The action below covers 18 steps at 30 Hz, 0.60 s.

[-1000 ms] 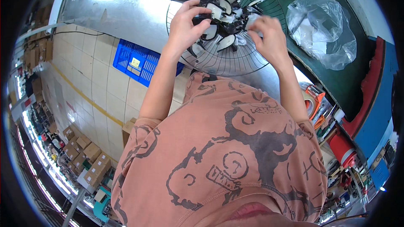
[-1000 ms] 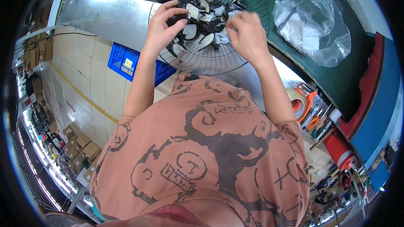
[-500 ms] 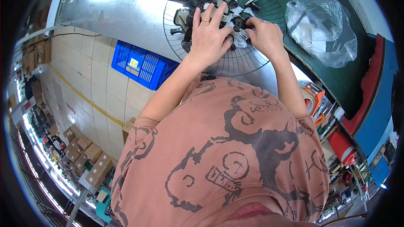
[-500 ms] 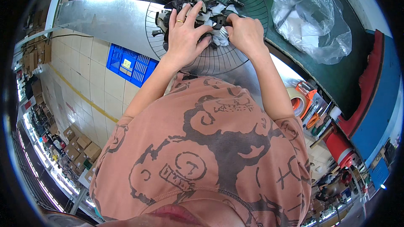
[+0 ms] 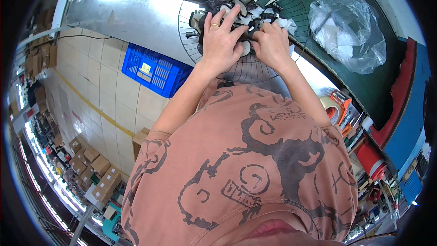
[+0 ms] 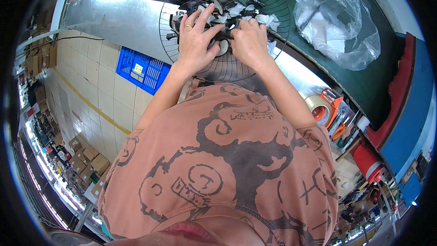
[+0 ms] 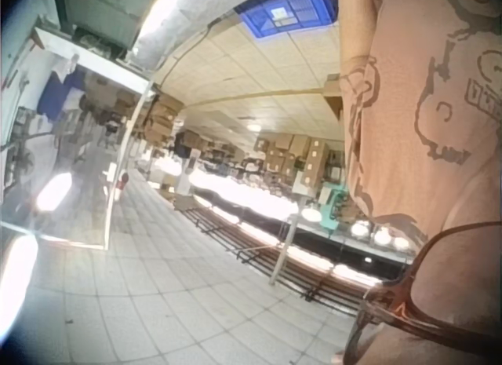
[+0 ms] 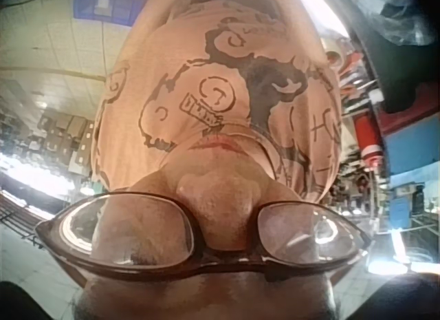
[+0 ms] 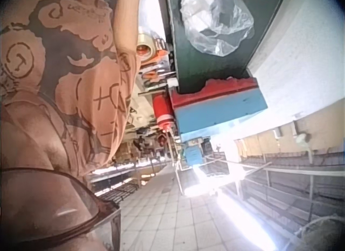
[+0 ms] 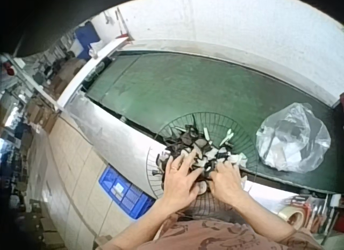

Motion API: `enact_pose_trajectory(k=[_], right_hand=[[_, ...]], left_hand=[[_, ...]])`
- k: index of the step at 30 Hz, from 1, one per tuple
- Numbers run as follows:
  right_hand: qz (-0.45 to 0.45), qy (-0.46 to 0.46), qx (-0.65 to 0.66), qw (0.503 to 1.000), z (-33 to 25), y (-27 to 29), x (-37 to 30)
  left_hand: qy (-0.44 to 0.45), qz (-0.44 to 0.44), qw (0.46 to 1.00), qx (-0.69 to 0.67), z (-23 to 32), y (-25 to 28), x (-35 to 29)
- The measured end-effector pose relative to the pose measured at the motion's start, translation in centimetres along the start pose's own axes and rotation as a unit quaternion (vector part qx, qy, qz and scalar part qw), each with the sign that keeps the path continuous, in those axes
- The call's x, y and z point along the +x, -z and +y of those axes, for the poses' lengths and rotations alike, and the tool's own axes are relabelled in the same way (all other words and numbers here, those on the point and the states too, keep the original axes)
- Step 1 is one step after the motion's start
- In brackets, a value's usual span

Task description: Picking up and inspecting small shoe components from a basket at a workstation.

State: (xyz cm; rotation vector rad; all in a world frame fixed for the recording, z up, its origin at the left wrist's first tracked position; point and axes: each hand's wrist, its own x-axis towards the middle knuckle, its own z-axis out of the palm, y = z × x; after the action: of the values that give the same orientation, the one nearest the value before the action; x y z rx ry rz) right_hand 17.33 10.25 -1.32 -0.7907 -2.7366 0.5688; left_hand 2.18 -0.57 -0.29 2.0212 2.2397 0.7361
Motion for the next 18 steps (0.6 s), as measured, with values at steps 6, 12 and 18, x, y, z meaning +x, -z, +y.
enact_pose_trajectory(k=[6, 12, 18], right_hand=[[-0.033, -0.057, 0.221, 0.973, 1.5, 4.0, 0.6], [-0.113, -0.136, 0.553, 0.814, 1.5, 4.6, 0.1], [-0.086, -0.124, 0.603, 0.783, 0.6, 3.8, 0.0]], left_hand=[[0.025, 0.048, 0.976, -0.210, -0.4, 2.4, 0.2], [0.073, -0.064, 0.900, -0.425, 0.3, 4.6, 1.0], [0.151, -0.058, 0.853, -0.495, 0.3, 2.7, 0.7]])
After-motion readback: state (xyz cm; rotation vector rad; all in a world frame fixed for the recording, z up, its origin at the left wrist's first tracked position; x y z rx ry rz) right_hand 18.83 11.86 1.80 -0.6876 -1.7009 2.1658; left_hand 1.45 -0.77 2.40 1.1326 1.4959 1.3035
